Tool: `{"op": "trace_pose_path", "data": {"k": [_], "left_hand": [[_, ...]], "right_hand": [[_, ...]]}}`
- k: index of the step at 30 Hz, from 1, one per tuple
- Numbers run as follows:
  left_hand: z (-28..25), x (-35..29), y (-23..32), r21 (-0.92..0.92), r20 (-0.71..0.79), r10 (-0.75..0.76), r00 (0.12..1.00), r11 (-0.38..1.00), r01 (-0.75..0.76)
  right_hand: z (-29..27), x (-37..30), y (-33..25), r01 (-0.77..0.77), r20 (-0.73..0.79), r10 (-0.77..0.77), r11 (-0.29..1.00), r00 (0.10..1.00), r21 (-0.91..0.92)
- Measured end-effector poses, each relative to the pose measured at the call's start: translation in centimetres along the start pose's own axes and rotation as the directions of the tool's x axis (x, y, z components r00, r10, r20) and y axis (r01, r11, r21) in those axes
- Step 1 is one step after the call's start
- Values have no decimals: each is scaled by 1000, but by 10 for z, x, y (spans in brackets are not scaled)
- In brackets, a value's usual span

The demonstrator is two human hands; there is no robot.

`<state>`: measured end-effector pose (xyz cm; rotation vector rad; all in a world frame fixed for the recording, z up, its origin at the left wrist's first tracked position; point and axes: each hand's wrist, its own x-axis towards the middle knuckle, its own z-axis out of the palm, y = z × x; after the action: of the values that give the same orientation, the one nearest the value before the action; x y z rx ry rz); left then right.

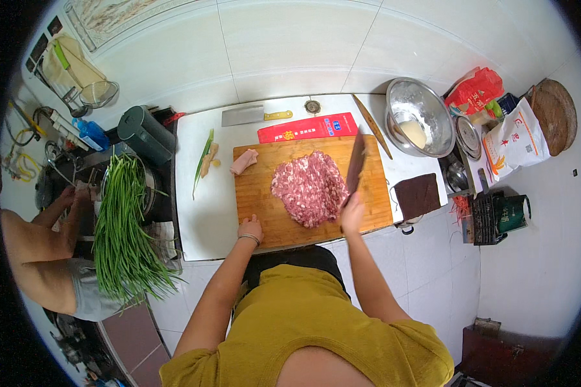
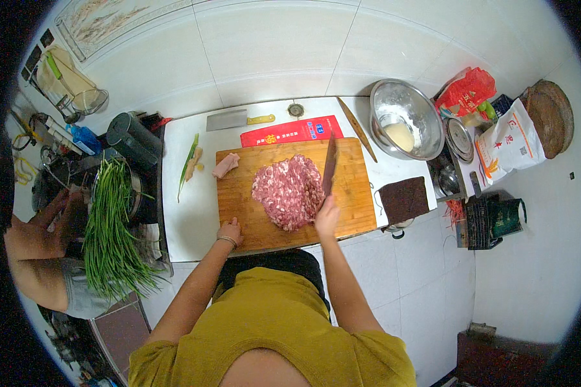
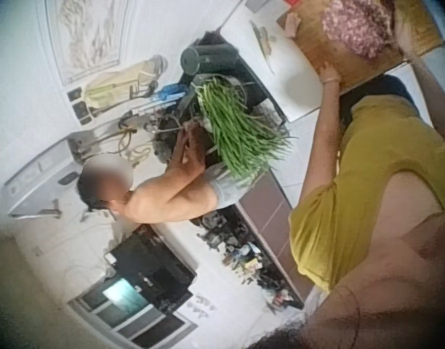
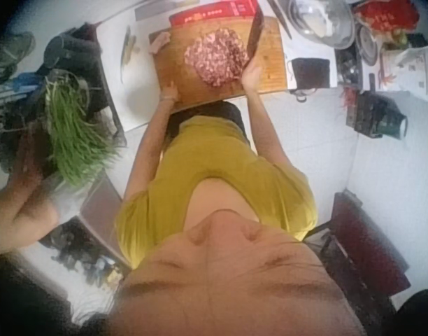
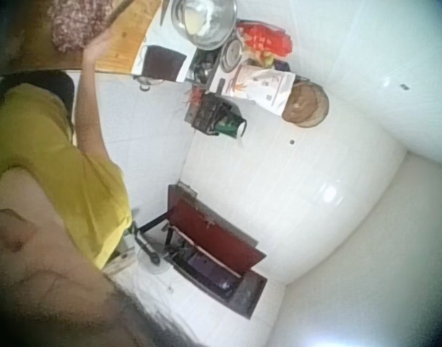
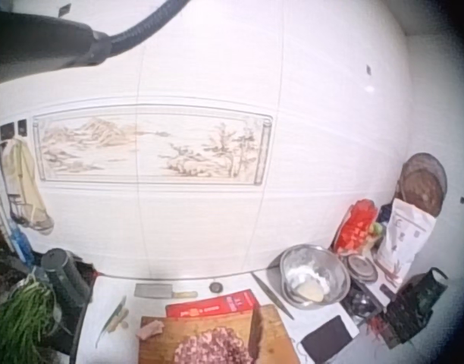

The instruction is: The person uses a cleaver to chop a piece of raw meat on a wooden cutting board. They repeatedly slice and mince the meat into smaller pieces, occasionally gathering the meat back into a pile to continue chopping.

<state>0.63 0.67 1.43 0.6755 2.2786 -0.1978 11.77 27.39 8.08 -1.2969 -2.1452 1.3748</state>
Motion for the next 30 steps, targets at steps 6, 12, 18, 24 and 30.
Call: {"op": "trace_pose_path", "data": {"k": [6, 12, 18, 24, 30], "left_hand": [[13, 9, -7, -49, -51, -10, 999, 999, 8], [12, 11, -3, -2, -23, 7, 1000, 1000, -7], [24, 16, -10, -65, -56, 8, 998, 998, -12], [13, 10, -5, 29, -64, 44, 997, 999, -42], [10, 5, -9, -35, -101, 69, 993, 997, -73]], "right_hand": [[0, 11, 10, -33, 203, 100, 950, 974, -312], [23, -1, 37, 22, 37, -15, 981, 999, -193], [-4, 5, -14, 32, 138, 6, 962, 990, -272], [23, -6, 18, 77, -5, -80, 978, 997, -192], [20, 6, -2, 252, -33, -254, 966, 967, -47]]}}
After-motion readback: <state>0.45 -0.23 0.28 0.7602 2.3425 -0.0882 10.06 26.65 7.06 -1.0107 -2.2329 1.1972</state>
